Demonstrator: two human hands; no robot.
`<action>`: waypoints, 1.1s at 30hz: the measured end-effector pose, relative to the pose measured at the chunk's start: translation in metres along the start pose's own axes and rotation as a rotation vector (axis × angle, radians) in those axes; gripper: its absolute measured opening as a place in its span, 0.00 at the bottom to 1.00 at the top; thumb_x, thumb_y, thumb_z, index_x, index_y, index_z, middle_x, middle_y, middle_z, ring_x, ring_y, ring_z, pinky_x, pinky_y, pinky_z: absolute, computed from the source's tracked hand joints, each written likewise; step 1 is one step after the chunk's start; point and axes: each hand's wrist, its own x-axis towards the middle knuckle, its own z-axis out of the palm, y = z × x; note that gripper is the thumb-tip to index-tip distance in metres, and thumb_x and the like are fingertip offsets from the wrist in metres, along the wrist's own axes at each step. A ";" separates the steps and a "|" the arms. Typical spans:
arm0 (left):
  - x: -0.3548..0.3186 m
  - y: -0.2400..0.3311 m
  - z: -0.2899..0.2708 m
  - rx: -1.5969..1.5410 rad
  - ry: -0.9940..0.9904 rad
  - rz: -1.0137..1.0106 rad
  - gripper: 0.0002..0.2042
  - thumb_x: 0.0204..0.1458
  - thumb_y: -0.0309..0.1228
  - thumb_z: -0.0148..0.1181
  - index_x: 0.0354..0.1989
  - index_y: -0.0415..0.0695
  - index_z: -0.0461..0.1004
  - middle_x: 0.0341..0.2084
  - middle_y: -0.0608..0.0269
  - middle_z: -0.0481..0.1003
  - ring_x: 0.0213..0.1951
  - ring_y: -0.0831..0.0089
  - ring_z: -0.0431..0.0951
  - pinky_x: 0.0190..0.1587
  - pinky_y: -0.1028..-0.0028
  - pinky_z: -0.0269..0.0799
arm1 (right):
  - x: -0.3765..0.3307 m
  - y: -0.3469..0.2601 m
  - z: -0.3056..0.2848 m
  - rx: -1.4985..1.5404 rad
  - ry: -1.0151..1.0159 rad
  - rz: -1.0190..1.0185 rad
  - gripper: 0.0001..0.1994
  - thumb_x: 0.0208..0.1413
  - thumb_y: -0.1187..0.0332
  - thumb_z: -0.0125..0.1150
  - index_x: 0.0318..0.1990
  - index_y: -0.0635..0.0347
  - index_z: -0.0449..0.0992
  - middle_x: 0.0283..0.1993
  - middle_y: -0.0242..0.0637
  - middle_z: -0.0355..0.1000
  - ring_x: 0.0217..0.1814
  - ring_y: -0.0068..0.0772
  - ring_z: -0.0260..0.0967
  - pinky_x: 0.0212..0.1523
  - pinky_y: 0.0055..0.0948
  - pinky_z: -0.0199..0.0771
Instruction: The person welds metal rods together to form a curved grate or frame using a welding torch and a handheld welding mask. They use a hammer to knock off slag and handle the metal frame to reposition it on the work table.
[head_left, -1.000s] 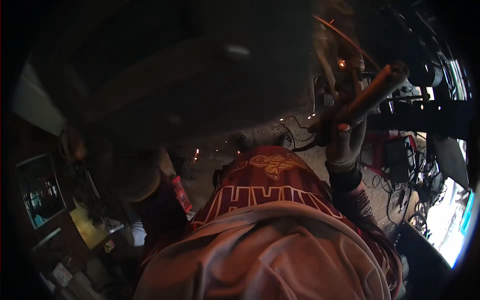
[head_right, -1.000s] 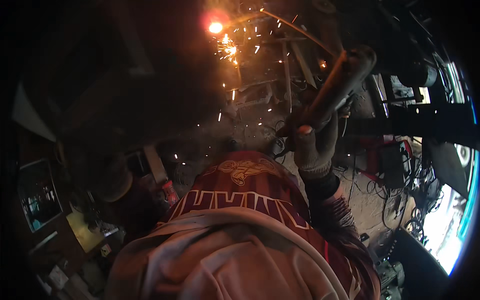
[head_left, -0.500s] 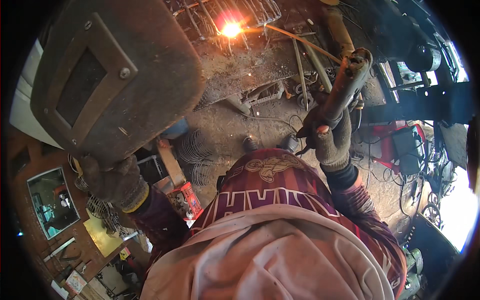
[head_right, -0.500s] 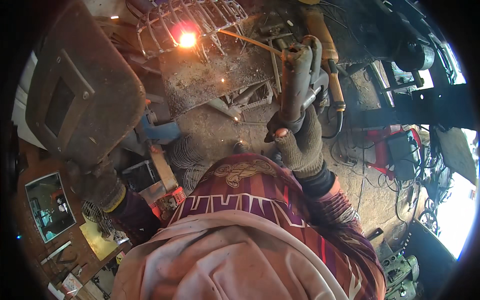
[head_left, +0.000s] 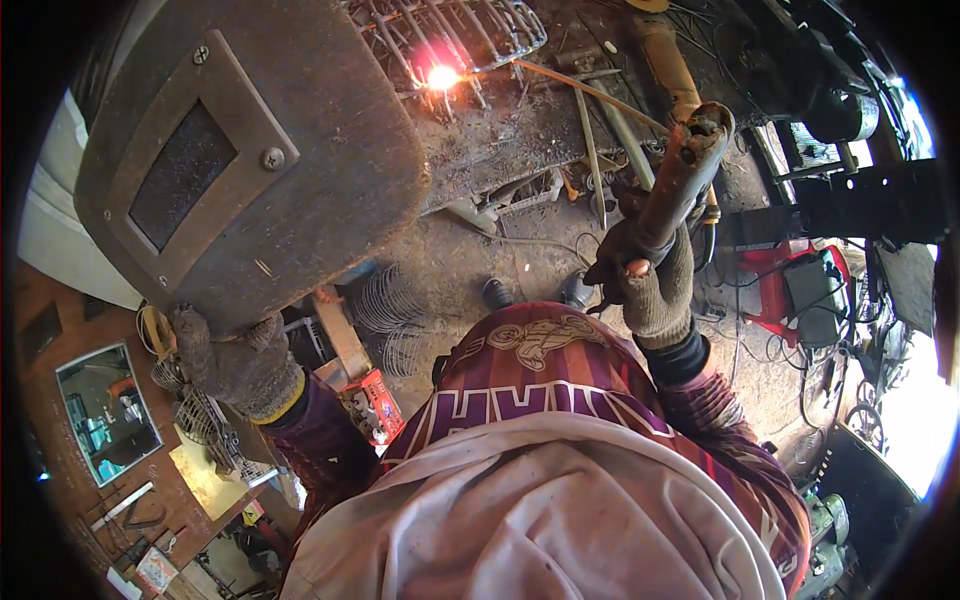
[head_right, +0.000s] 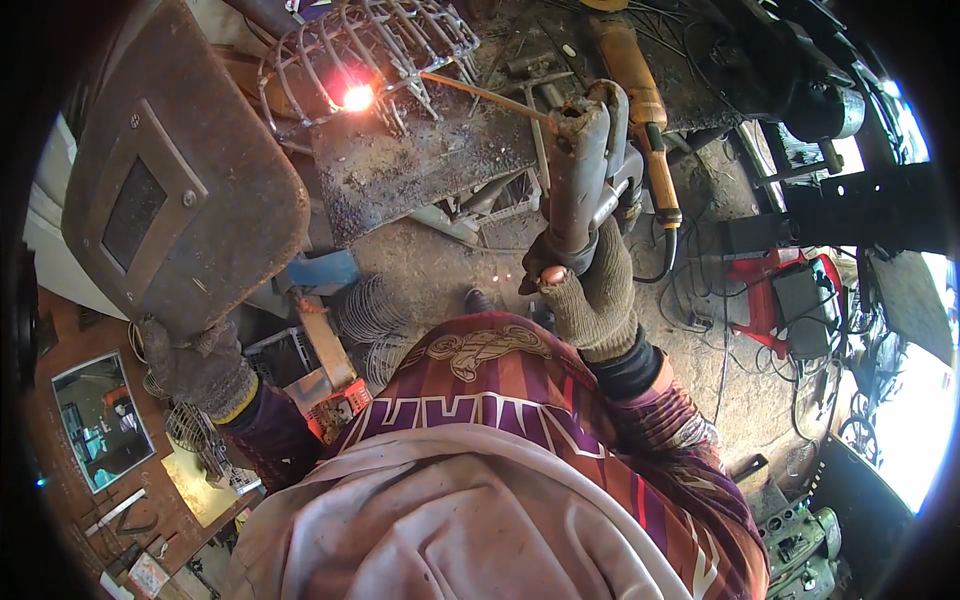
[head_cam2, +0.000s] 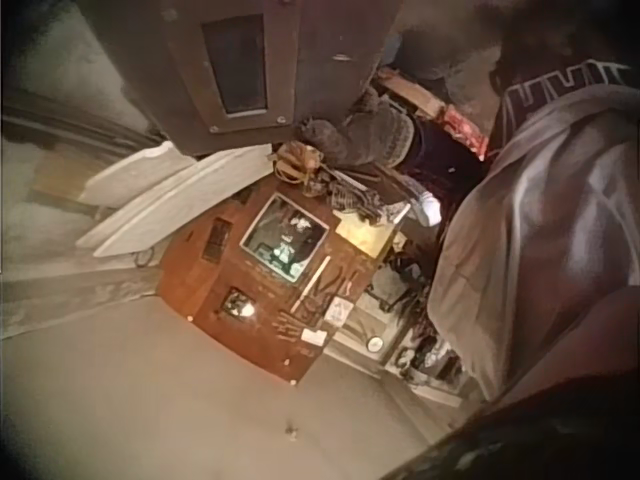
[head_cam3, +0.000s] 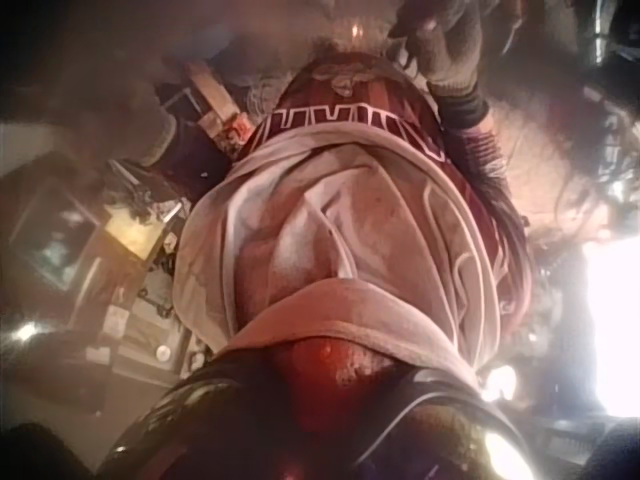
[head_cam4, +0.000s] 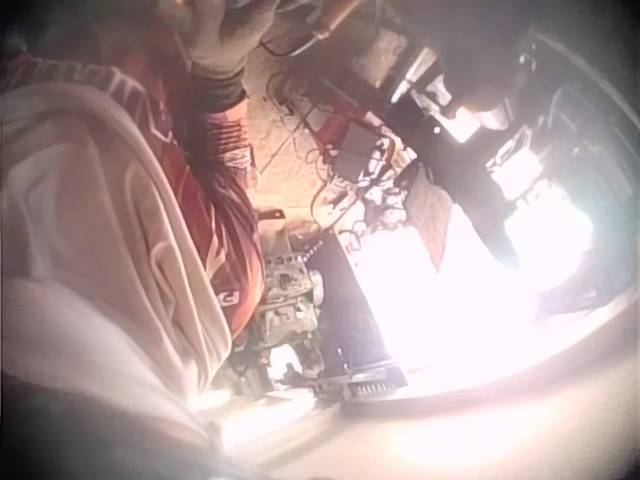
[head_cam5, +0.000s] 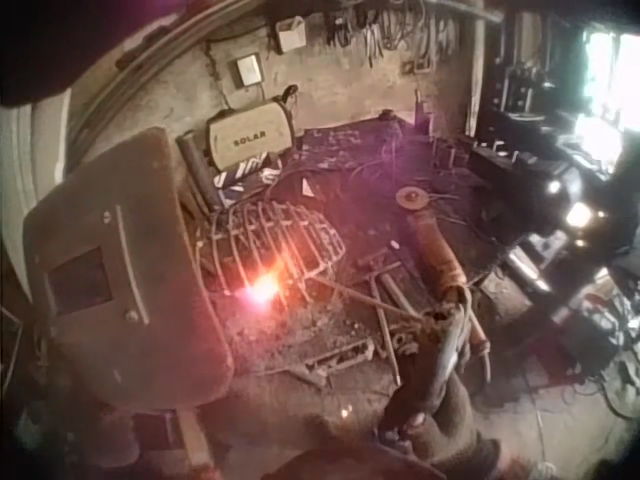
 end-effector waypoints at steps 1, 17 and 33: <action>0.000 0.000 0.002 -0.028 -0.030 -0.020 0.19 0.62 0.34 0.51 0.59 0.42 0.65 0.49 0.53 0.71 0.35 0.73 0.75 0.27 0.75 0.74 | 0.000 0.000 -0.002 0.004 -0.001 0.007 0.39 0.55 0.50 0.67 0.63 0.70 0.58 0.37 0.39 0.73 0.33 0.28 0.74 0.35 0.27 0.76; -0.027 0.005 0.053 1.556 0.251 0.695 0.33 0.52 0.56 0.56 0.49 0.33 0.71 0.42 0.44 0.75 0.36 0.56 0.79 0.34 0.62 0.79 | 0.020 0.001 -0.056 0.034 -0.015 0.044 0.35 0.57 0.50 0.65 0.60 0.69 0.61 0.35 0.39 0.73 0.33 0.27 0.74 0.35 0.26 0.75; -0.043 0.013 0.087 1.592 0.025 0.653 0.23 0.57 0.35 0.59 0.57 0.35 0.64 0.48 0.43 0.71 0.28 0.69 0.76 0.19 0.76 0.74 | 0.034 0.004 -0.067 0.046 -0.058 0.044 0.26 0.60 0.56 0.61 0.55 0.68 0.63 0.33 0.38 0.73 0.30 0.28 0.74 0.32 0.26 0.74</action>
